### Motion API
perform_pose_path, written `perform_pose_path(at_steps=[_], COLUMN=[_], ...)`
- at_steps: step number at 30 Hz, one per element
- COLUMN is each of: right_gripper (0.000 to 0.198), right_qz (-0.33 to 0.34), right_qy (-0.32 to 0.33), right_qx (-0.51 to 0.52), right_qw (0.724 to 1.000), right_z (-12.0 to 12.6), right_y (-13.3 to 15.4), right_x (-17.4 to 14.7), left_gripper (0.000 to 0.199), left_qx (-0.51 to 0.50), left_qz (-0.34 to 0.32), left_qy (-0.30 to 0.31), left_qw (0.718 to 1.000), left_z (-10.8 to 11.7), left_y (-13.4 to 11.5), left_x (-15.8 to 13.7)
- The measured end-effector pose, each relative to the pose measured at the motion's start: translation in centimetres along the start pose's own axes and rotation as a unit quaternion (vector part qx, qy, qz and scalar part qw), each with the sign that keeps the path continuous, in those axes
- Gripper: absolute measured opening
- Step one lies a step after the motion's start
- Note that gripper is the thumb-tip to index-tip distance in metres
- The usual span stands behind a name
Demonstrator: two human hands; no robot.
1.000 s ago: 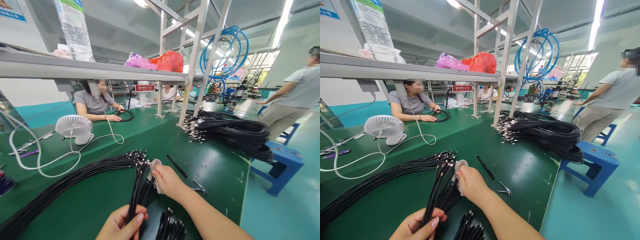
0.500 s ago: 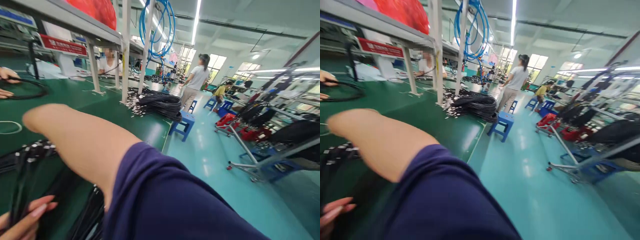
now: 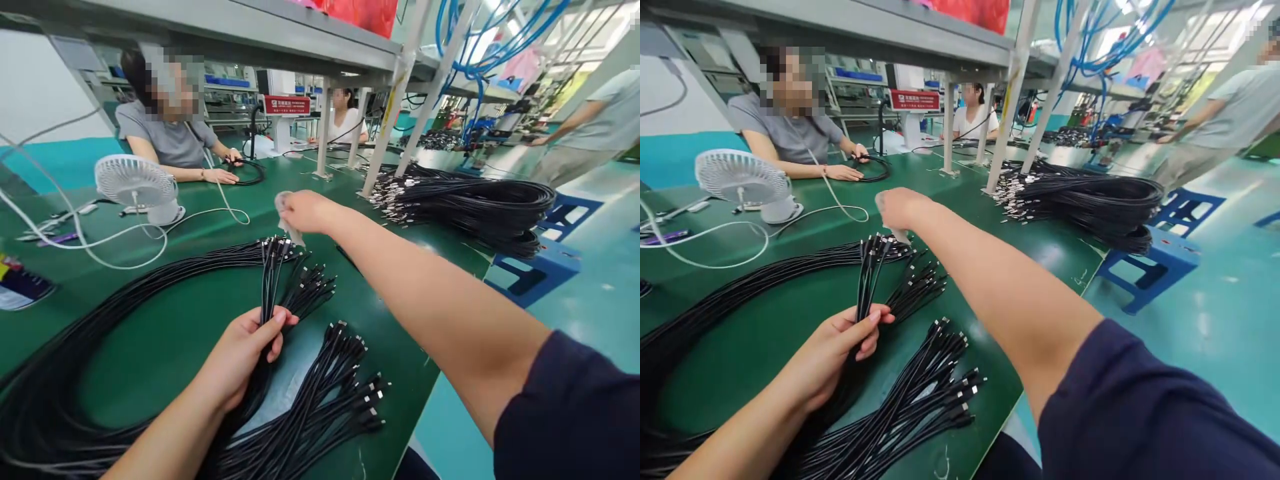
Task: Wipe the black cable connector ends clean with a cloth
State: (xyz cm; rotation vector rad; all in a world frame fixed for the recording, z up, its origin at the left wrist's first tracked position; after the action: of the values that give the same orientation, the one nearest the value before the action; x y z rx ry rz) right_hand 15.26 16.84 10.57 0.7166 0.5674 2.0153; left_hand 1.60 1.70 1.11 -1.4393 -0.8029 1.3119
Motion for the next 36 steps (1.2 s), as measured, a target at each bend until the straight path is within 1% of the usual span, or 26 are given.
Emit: perform_pose_path(at_steps=[2, 3, 5, 6, 7, 8, 10, 11, 13, 15, 16, 17, 18, 19, 21, 22, 23, 24, 26, 29, 31, 33, 36], right_gripper=[0.024, 0.024, 0.024, 0.024, 0.027, 0.03, 0.035, 0.035, 0.035, 0.036, 0.036, 0.035, 0.034, 0.033, 0.032, 0.031, 0.03, 0.028, 0.026, 0.025, 0.025, 0.021, 0.015], right_qz=[0.0, -0.001, -0.009, -0.025, -0.045, -0.068, -0.097, -0.104, -0.102, -0.094, -0.091, -0.088, -0.084, -0.078, -0.068, -0.062, -0.056, -0.051, -0.046, -0.048, -0.036, -0.014, -0.008], right_qy=[0.021, 0.048, 0.102, 0.148, 0.168, 0.18, 0.155, 0.14, 0.078, 0.011, -0.01, -0.013, 0.008, 0.046, 0.127, 0.145, 0.14, 0.116, 0.037, -0.059, -0.087, -0.096, -0.121], right_qx=[0.013, 0.075, 0.209, 0.259, 0.298, 0.334, 0.405, 0.417, 0.43, 0.426, 0.418, 0.407, 0.394, 0.383, 0.374, 0.373, 0.373, 0.373, 0.38, 0.398, 0.412, 0.433, 0.474], right_qw=[1.0, 0.996, 0.972, 0.954, 0.938, 0.923, 0.896, 0.892, 0.894, 0.9, 0.904, 0.909, 0.915, 0.919, 0.916, 0.914, 0.916, 0.919, 0.923, 0.914, 0.906, 0.896, 0.872], right_z=[0.8, 0.9, 0.3, -0.5, -1.3, -2.2, -3.9, -4.6, -5.3, -5.3, -5.2, -5.1, -5.1, -5.2, -5.6, -5.8, -5.8, -5.9, -5.7, -5.3, -4.9, -4.4, -3.8], right_y=[-1.2, -1.9, -3.4, -4.1, -4.7, -5.3, -6.0, -6.2, -6.3, -6.4, -6.5, -6.5, -6.5, -6.5, -6.4, -6.4, -6.3, -6.3, -6.4, -6.7, -6.9, -7.1, -7.6], right_x=[-1.6, -2.9, -5.5, -6.8, -7.9, -8.8, -9.7, -9.9, -9.7, -9.3, -9.2, -9.2, -9.2, -9.3, -9.6, -9.7, -9.8, -9.8, -9.7, -9.4, -9.3, -9.2, -9.2], left_gripper=[0.037, 0.037, 0.038, 0.039, 0.039, 0.039, 0.039, 0.039, 0.04, 0.04, 0.04, 0.04, 0.04, 0.041, 0.042, 0.043, 0.043, 0.043, 0.042, 0.039, 0.037, 0.035, 0.033], left_qx=[-0.009, -0.017, -0.03, -0.034, -0.036, -0.035, -0.032, -0.03, -0.025, -0.019, -0.017, -0.017, -0.021, -0.027, -0.042, -0.046, -0.047, -0.047, -0.046, -0.053, -0.062, -0.072, -0.087], left_qz=[-0.002, -0.003, -0.005, -0.004, 0.0, 0.005, 0.012, 0.015, 0.017, 0.017, 0.017, 0.018, 0.019, 0.023, 0.034, 0.038, 0.04, 0.041, 0.038, 0.032, 0.026, 0.019, 0.01], left_qy=[0.019, 0.023, 0.025, 0.027, 0.03, 0.034, 0.04, 0.041, 0.045, 0.05, 0.051, 0.051, 0.05, 0.049, 0.049, 0.049, 0.049, 0.051, 0.056, 0.07, 0.081, 0.09, 0.108], left_qw=[1.0, 1.0, 0.999, 0.999, 0.999, 0.999, 0.999, 0.999, 0.999, 0.998, 0.998, 0.998, 0.998, 0.998, 0.997, 0.997, 0.997, 0.997, 0.997, 0.996, 0.994, 0.993, 0.99], left_z=[0.1, 0.1, 0.1, 0.0, 0.0, -0.1, -0.1, -0.2, -0.1, -0.1, -0.1, 0.0, 0.0, 0.0, -0.1, -0.1, -0.1, -0.1, -0.2, -0.1, -0.1, 0.0, 0.0], left_y=[0.4, 0.6, 0.7, 0.7, 0.7, 0.7, 0.8, 0.8, 1.0, 1.1, 1.1, 1.2, 1.2, 1.3, 1.4, 1.4, 1.4, 1.4, 1.5, 1.7, 1.8, 1.8, 1.8], left_x=[0.2, 0.2, 0.3, 0.3, 0.3, 0.3, 0.3, 0.3, 0.3, 0.2, 0.2, 0.2, 0.1, 0.1, 0.0, 0.0, -0.1, -0.1, -0.1, -0.1, -0.1, -0.2, -0.3])
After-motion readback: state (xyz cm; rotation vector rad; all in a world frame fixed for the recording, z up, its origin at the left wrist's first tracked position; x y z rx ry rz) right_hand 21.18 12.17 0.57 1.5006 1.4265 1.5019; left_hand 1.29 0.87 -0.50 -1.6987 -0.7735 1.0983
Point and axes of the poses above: each hand's wrist, its own x-axis towards the middle knuckle, its own z-axis out of the back of the hand, y = z × x, the point moved 3 cm from there along x, towards the middle knuckle, and after that the axes turned 13 degrees about x, right-handed, at the moved point
